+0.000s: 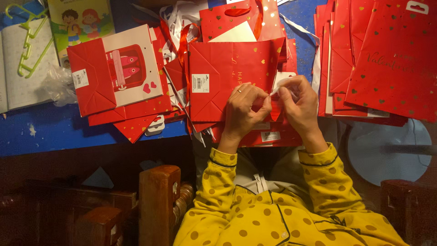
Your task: The person assembles red Valentine's Day gift bags by threading ribbons through the handle slots and tying them. They handle multiple bags one at a time, folding the handles and securing the ribbons before stacking the finished bags.
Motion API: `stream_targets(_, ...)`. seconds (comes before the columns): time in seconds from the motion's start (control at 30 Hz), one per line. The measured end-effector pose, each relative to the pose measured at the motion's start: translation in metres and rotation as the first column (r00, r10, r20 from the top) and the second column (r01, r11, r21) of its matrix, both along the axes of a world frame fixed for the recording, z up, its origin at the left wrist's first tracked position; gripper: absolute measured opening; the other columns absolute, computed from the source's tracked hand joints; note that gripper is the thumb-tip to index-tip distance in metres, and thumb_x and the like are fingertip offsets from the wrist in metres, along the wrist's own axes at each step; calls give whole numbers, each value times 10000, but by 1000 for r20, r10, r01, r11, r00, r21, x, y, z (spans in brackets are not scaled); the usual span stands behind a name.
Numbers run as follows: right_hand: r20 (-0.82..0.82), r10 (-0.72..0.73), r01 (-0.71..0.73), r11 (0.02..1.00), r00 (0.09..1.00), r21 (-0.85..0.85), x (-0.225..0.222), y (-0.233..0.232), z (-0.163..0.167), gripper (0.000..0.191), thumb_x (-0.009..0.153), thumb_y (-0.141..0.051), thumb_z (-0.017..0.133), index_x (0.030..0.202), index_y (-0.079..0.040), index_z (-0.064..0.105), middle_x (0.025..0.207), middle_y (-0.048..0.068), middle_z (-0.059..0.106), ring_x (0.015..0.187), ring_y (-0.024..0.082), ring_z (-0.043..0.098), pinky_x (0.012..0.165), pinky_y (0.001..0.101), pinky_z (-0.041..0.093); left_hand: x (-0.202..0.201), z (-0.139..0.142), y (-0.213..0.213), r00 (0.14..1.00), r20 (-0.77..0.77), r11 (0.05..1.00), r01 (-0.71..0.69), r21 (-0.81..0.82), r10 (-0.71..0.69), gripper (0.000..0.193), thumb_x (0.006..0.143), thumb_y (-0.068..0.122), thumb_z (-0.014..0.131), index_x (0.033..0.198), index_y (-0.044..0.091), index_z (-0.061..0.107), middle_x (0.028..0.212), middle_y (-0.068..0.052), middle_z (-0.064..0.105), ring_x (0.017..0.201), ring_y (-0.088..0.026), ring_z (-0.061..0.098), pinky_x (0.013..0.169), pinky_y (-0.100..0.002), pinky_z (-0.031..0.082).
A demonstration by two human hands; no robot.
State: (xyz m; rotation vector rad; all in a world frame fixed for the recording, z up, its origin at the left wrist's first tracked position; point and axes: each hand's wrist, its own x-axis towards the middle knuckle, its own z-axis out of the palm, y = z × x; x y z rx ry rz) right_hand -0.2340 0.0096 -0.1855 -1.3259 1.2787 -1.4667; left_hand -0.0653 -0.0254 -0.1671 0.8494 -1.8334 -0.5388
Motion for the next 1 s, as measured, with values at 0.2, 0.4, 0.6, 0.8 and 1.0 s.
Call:
stream_targets(0.2,-330,19,-10,1000,944,29,2,5,10,168,936,17,667,1087,10,593,944,50,645,860,85,667,728,229,516,1,-3,0,1000,-9,1000,0,17,0,130,876,114,745,887,77,621,861,-56,653,874,-279,660,945,-417,526)
stream_targets(0.4,-337,29,-5,997,941,72,-2,2,4,92,965,0,693,1019,-10,619,888,29,663,804,80,655,700,222,509,1,-1,0,1000,10,999,14,46,-15,150,890,173,777,903,95,650,840,-49,645,846,-266,653,868,-398,513)
stream_targets(0.6,-197,-6,5,1000,980,-2,-5,6,-13,84,1005,11,645,1063,-9,587,988,12,644,921,54,650,793,218,522,1,5,0,997,77,999,12,36,-15,156,902,202,783,986,109,691,903,-28,675,886,-247,656,888,-386,496)
stream_targets(0.8,-141,-145,151,988,979,33,-8,2,-20,92,1073,-14,659,1074,-11,568,913,-22,575,826,27,507,723,209,436,2,7,-1,994,111,1000,20,20,-23,175,900,215,782,1038,141,704,947,2,693,916,-222,653,912,-374,484)
stream_targets(1.0,-106,31,-29,999,994,23,-10,5,-10,110,1013,30,589,1113,-9,562,980,-28,607,909,13,559,798,193,469,3,6,-2,992,109,998,58,28,-61,220,867,206,788,1057,136,700,903,0,672,877,-221,640,923,-385,475)
